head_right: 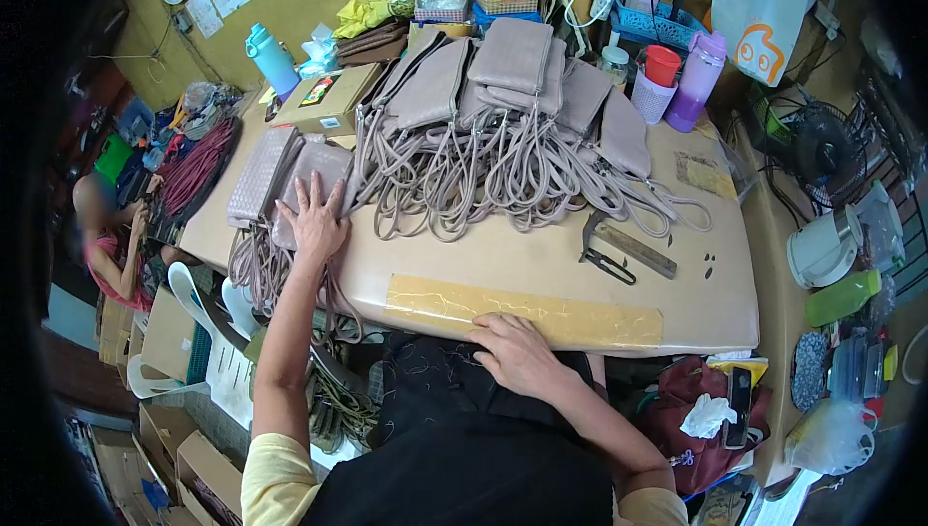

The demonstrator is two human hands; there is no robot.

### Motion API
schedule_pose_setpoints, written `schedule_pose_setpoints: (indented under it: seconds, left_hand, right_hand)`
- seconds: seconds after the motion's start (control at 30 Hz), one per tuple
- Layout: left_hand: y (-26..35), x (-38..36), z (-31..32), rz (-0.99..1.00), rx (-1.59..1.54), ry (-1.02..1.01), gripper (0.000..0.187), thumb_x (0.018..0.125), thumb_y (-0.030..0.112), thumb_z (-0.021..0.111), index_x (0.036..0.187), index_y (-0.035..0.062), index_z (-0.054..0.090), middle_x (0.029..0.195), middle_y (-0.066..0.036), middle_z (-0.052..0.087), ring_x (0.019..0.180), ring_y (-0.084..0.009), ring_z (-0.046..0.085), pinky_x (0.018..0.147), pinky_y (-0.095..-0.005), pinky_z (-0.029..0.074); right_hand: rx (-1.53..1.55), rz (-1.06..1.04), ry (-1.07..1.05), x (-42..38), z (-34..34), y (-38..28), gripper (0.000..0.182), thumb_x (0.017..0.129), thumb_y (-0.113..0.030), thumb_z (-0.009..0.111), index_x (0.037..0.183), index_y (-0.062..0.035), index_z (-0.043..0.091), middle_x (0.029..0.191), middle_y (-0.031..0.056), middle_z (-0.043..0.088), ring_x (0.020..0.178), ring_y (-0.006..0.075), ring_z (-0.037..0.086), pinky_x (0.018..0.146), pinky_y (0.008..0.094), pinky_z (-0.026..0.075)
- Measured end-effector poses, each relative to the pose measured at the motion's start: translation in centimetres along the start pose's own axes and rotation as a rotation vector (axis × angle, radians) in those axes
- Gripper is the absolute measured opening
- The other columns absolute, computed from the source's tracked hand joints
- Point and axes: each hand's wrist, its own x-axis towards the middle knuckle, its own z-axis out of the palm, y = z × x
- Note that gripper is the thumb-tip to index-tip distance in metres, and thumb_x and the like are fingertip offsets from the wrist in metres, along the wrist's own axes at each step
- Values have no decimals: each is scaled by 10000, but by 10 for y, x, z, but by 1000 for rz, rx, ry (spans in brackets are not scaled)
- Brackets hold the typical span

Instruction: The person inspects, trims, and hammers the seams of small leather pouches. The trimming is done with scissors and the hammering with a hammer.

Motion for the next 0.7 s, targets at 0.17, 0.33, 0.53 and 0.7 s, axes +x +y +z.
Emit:
schedule_pose_setpoints:
  seconds: [0.17, 0.33, 0.53, 0.7]
  left_hand:
    - [-18, 34, 9, -115, 14, 34, 631, 808, 281, 593, 1413, 317, 417, 1557, -109, 184, 1432, -404, 91, 1033, -745, 14]
    - [-6, 104, -47, -71, -394, 55, 415, 830, 278, 590, 1186, 68, 620, 1157, -213, 616, 1113, -373, 561, 948, -521, 420]
    - [29, 191, -14, -129, -568, 290, 403, 813, 215, 573, 1151, 1, 618, 1044, -273, 640, 1002, -391, 620, 892, -448, 485]
    - [38, 203, -4, -128, -617, 248, 373, 805, 216, 577, 1099, -2, 649, 1027, -285, 640, 1029, -395, 609, 907, -447, 474]
  right_hand:
    - [-343, -15, 528, -1, -49, 29, 251, 743, -64, 654, 993, -52, 645, 1157, 123, 566, 1090, 307, 519, 922, 441, 387]
    - [-600, 323, 775, -43, -81, 100, 270, 753, -52, 638, 1024, -55, 638, 1157, 138, 544, 1085, 336, 489, 912, 452, 383]
    - [-703, 478, 747, -37, -76, 99, 294, 771, -127, 669, 1047, -35, 625, 1213, 161, 487, 1143, 357, 434, 950, 501, 338]
    - [-660, 424, 724, -38, -77, 102, 306, 742, -134, 704, 1014, -26, 615, 1191, 153, 495, 1136, 348, 440, 931, 492, 354]
